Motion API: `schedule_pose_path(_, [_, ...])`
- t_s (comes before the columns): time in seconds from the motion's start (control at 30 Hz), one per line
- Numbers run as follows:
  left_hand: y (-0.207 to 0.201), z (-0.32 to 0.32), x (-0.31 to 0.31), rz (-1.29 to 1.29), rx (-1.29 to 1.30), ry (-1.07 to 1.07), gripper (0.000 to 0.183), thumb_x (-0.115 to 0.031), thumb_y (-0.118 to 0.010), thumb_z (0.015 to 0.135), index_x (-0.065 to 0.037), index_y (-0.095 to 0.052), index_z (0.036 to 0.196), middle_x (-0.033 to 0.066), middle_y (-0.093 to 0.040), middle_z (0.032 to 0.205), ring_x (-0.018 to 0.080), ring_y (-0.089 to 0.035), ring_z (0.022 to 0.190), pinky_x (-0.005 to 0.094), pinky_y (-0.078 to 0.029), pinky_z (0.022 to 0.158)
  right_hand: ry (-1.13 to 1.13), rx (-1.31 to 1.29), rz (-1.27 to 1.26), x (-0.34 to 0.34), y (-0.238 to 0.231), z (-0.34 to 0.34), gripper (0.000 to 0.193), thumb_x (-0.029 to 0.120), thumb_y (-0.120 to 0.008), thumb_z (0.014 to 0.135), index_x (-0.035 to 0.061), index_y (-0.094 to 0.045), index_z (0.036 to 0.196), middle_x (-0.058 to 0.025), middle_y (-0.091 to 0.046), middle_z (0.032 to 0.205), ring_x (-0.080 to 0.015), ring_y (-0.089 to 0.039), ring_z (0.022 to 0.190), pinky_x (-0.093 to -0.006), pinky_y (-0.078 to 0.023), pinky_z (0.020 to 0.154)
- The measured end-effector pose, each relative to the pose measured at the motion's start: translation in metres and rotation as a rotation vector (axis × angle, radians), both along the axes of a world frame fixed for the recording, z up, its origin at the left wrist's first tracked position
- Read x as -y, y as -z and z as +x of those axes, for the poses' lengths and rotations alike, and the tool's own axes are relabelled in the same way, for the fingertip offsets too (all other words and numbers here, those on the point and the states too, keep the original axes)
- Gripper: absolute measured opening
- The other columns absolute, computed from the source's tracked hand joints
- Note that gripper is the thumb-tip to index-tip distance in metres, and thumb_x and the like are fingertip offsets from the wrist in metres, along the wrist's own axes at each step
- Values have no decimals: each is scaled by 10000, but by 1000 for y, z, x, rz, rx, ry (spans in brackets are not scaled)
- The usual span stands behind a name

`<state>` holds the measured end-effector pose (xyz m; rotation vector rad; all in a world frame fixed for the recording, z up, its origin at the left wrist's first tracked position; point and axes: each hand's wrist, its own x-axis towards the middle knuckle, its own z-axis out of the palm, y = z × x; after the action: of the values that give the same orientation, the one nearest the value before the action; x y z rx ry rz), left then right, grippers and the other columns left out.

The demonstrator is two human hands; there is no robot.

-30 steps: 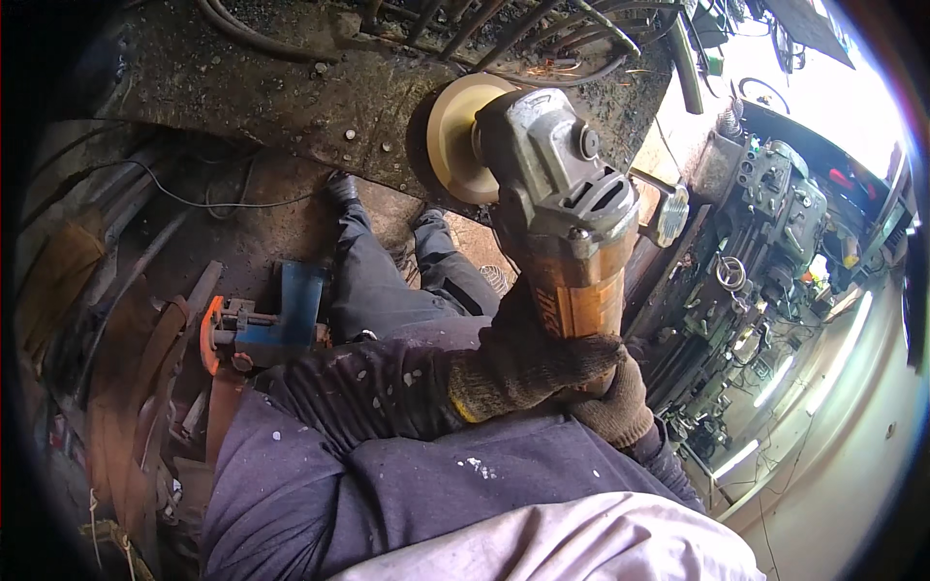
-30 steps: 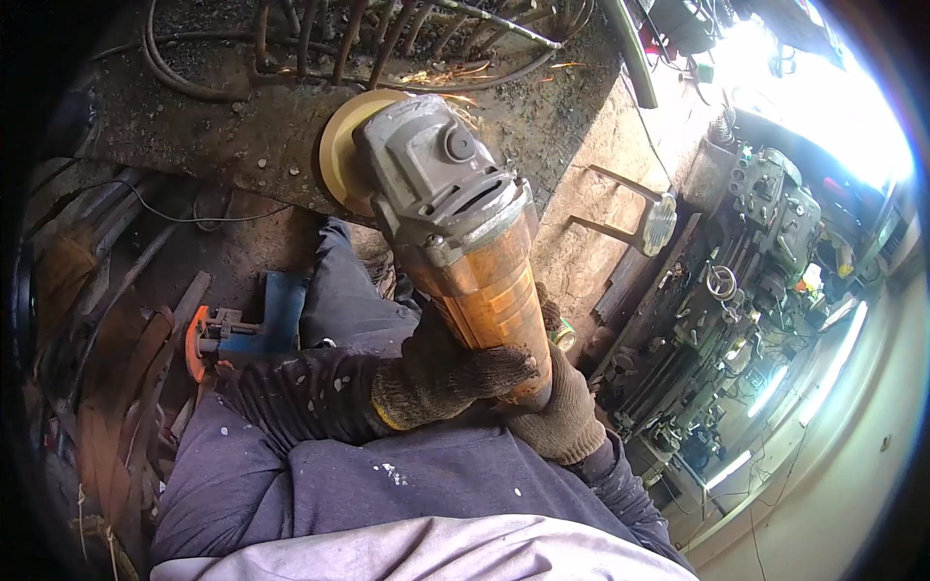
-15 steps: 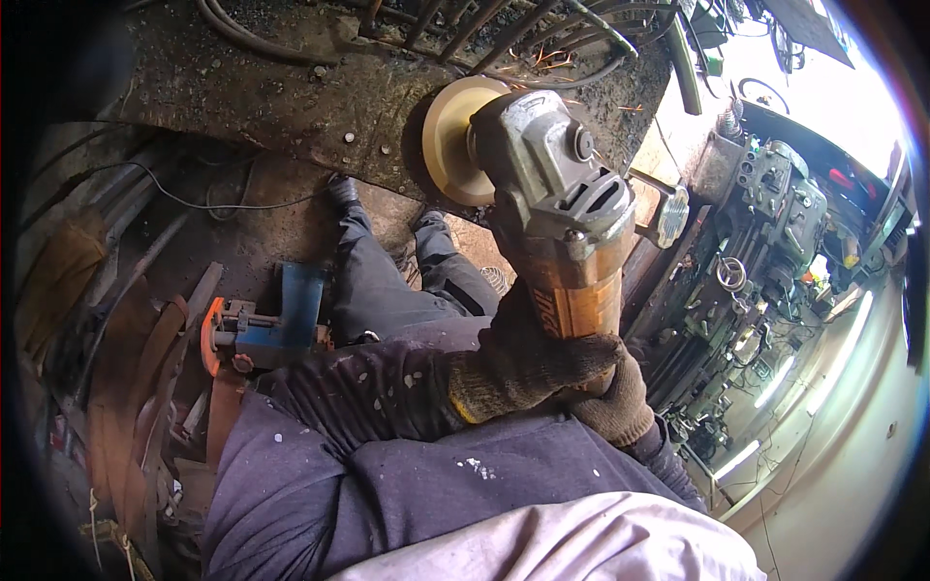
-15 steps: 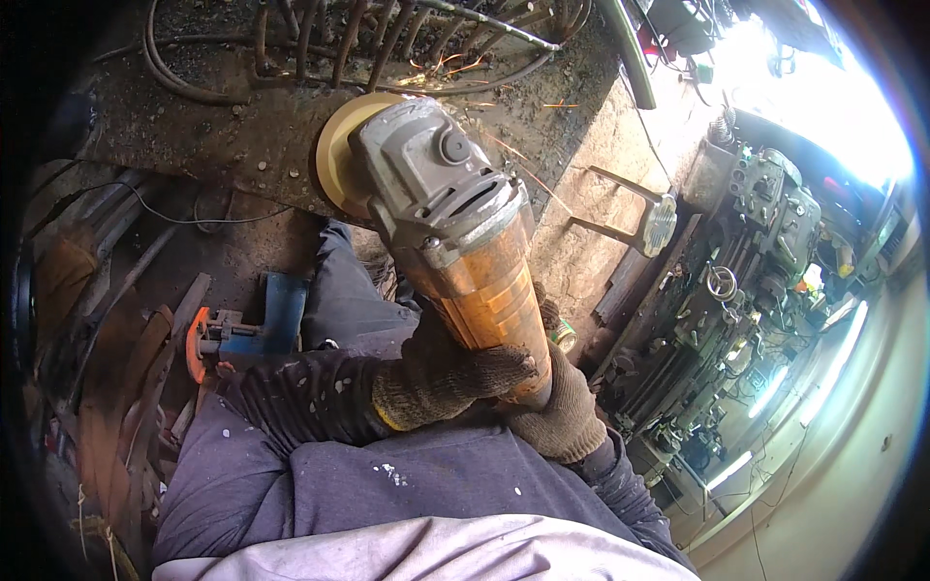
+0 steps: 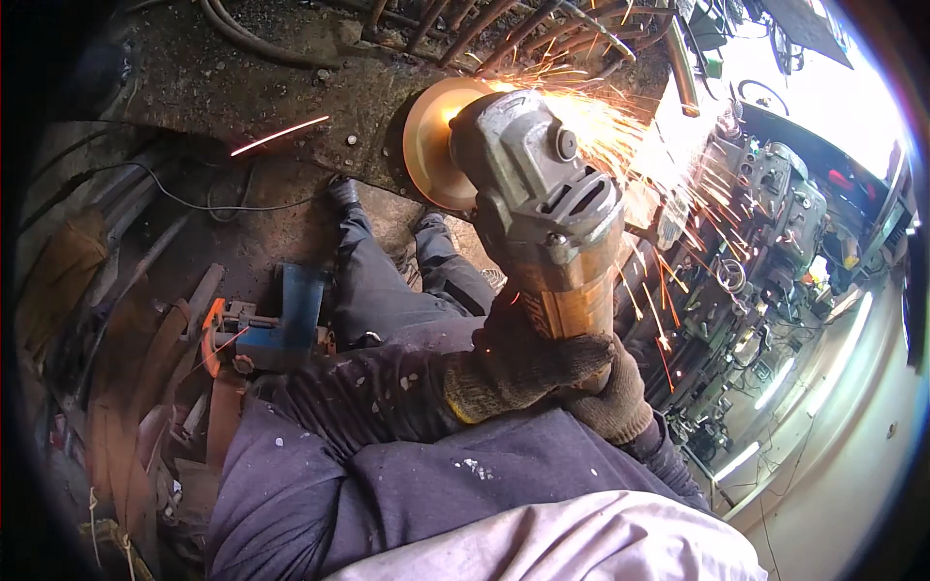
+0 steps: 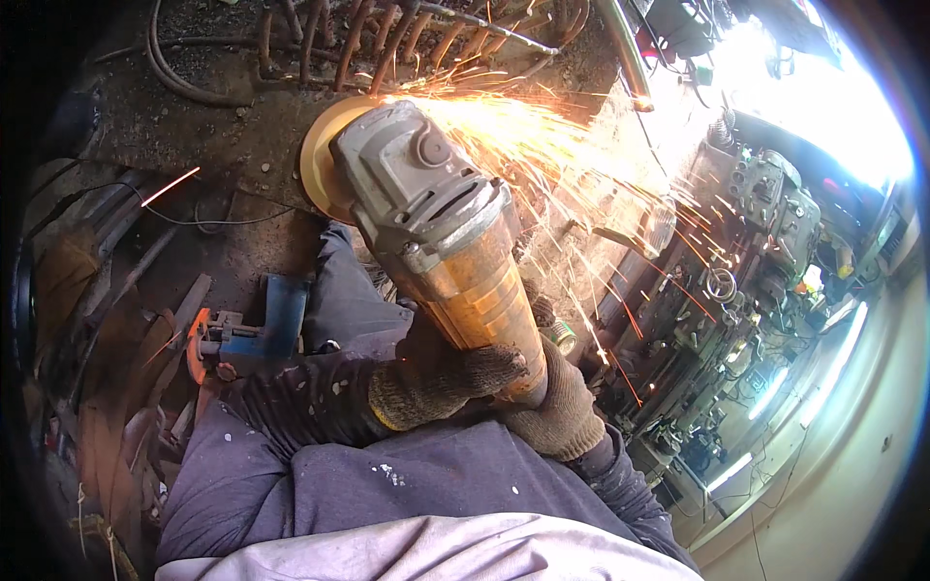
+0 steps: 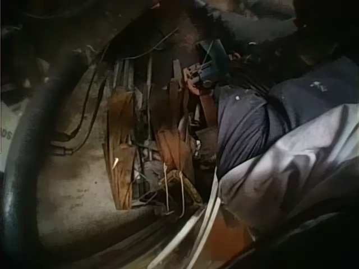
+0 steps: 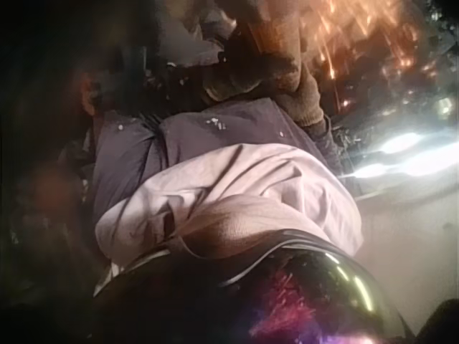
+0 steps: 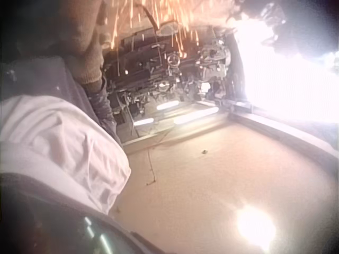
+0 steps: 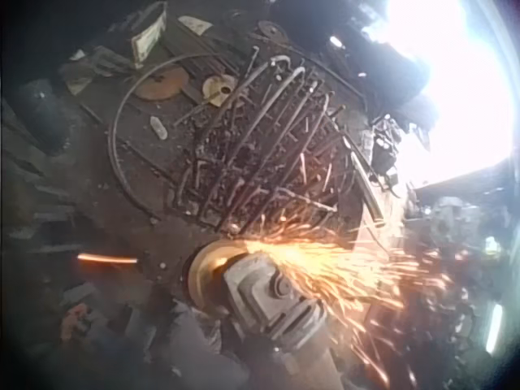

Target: The person welds metal rods together onto a curved metal cage structure using a welding tool and then smooths the joints with a handheld power grinder.

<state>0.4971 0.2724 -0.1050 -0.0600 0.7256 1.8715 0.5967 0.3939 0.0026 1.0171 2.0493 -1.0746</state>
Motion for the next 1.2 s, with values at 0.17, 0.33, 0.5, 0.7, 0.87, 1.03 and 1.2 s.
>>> schedule_pose_path(0.17, [8,5,1,-66,-82,16,768,-233,-868,786,-29,-451,1398,111,-627,1220,220,-638,1103,379,-553,943,44,-2,-10,1,1,4,808,179,-858,730,14,-479,1424,-194,-669,1274,-296,-664,1176,-414,-525,994])
schedule_pose_path(0.33, [1,-2,-2,-64,-100,26,787,-316,-877,774,-30,-465,1380,111,-632,1202,217,-643,1086,383,-553,937,44,175,105,6,-5,0,805,195,-865,733,23,-482,1420,-195,-667,1276,-303,-664,1178,-416,-525,997])
schedule_pose_path(0.5, [-1,-3,-1,-61,-65,-28,825,-318,-889,767,-24,-442,1395,121,-608,1244,214,-629,1114,386,-546,950,50,-27,3,1,1,2,801,203,-866,736,30,-480,1416,-192,-670,1270,-301,-665,1178,-419,-527,994])
schedule_pose_path(0.7, [4,-2,4,-163,-211,34,847,-319,-894,763,-25,-426,1405,124,-591,1266,217,-617,1134,386,-539,956,39,26,17,2,1,1,794,202,-861,738,31,-481,1414,-189,-666,1269,-301,-659,1185,-415,-526,991])
schedule_pose_path(0.87, [7,2,3,-132,-137,-28,799,-314,-886,768,-22,-467,1382,116,-620,1222,217,-633,1102,381,-545,943,-25,53,80,2,1,-1,798,214,-861,741,40,-478,1420,-188,-665,1267,-315,-661,1180,-415,-524,989])
schedule_pose_path(1.03, [6,-3,3,-62,-130,5,731,-288,-866,786,-17,-502,1359,111,-645,1177,220,-648,1066,384,-554,924,8,21,44,3,3,1,810,239,-864,739,61,-477,1428,-192,-669,1271,-321,-668,1170,-421,-524,988])
schedule_pose_path(1.2, [1,-7,-1,31,25,-73,709,-280,-859,791,-13,-507,1346,112,-651,1183,228,-651,1075,393,-555,922,32,32,54,6,5,4,814,260,-866,739,68,-476,1427,-183,-670,1272,-322,-667,1171,-430,-526,984])
